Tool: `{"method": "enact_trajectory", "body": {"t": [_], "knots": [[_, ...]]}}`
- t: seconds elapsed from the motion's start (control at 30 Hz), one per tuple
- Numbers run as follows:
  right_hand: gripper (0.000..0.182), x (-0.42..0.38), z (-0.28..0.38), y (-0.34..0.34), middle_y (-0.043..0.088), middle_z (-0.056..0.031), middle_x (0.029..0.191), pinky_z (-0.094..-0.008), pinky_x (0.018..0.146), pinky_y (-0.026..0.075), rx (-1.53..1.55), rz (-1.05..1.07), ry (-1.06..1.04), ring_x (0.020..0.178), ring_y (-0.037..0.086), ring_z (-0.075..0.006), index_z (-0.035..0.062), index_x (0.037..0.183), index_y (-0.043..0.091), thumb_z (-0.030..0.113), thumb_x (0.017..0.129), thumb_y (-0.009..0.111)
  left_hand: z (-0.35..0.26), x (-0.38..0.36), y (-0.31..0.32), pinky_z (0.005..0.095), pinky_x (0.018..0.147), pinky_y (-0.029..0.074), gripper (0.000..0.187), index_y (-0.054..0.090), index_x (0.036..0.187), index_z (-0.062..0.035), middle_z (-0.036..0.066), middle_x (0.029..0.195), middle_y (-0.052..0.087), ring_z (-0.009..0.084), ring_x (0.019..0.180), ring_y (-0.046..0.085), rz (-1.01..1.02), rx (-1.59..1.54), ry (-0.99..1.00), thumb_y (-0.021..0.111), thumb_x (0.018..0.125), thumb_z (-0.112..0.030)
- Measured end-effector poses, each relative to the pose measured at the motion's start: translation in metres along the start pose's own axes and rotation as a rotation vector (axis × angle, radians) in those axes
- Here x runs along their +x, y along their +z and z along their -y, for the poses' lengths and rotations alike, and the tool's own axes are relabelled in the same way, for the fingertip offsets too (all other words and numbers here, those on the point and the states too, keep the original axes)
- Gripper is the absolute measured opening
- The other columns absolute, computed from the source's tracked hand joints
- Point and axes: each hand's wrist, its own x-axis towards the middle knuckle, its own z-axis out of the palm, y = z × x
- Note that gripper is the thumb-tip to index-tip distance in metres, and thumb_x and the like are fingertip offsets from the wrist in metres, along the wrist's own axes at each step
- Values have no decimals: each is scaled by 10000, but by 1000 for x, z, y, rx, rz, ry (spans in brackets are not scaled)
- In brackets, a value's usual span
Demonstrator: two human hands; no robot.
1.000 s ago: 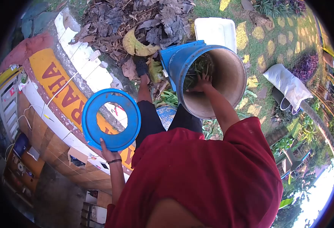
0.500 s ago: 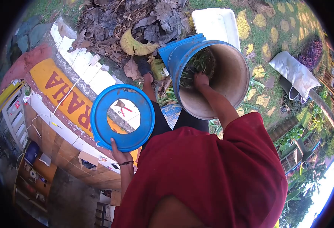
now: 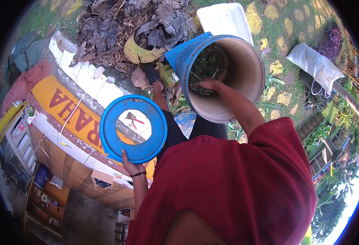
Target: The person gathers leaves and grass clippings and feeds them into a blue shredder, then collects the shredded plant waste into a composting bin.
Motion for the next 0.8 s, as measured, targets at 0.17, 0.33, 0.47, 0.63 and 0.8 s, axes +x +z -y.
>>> {"method": "enact_trajectory", "body": {"t": [0.17, 0.33, 0.47, 0.63, 0.8], "knots": [[848, 116, -51, 65, 478, -226, 1407, -404, 1098, 345, -345, -417, 278, 1366, 397, -299, 115, 1396, 494, 641, 747, 637, -7, -12, 11, 468, 1070, 385, 607, 403, 1388, -6, 174, 1377, 485, 320, 1232, 495, 35, -11, -68, 588, 937, -367], [554, 78, -24, 58, 532, -262, 1329, -453, 1017, 440, -432, -110, -9, 1177, 543, -459, 44, 1222, 620, 447, 847, 564, -5, -7, 11, 472, 1071, 383, 614, 401, 1388, -2, 179, 1382, 479, 324, 1234, 491, -19, 11, -5, 588, 934, -372], [607, 48, -4, 48, 626, -263, 1177, -443, 940, 489, -544, 10, -117, 1044, 635, -401, -39, 1194, 607, 445, 828, 618, -4, 5, 6, 473, 1072, 381, 619, 395, 1390, 2, 182, 1385, 474, 323, 1240, 485, 10, 26, 8, 582, 936, -375], [525, -49, 17, 21, 646, -218, 1137, -434, 858, 518, 213, -178, -160, 988, 660, -312, -30, 1172, 619, 357, 819, 665, -4, 5, 17, 463, 1065, 390, 619, 398, 1378, 26, 188, 1375, 475, 317, 1231, 490, 19, 22, 11, 585, 936, -365], [564, -88, 34, -43, 629, -185, 1149, -403, 872, 504, 885, -103, 8, 986, 634, -253, -3, 1239, 557, 267, 776, 732, -4, 8, 21, 475, 1070, 383, 608, 391, 1394, 4, 183, 1395, 464, 323, 1248, 479, 42, 37, 20, 558, 949, -374]]}}
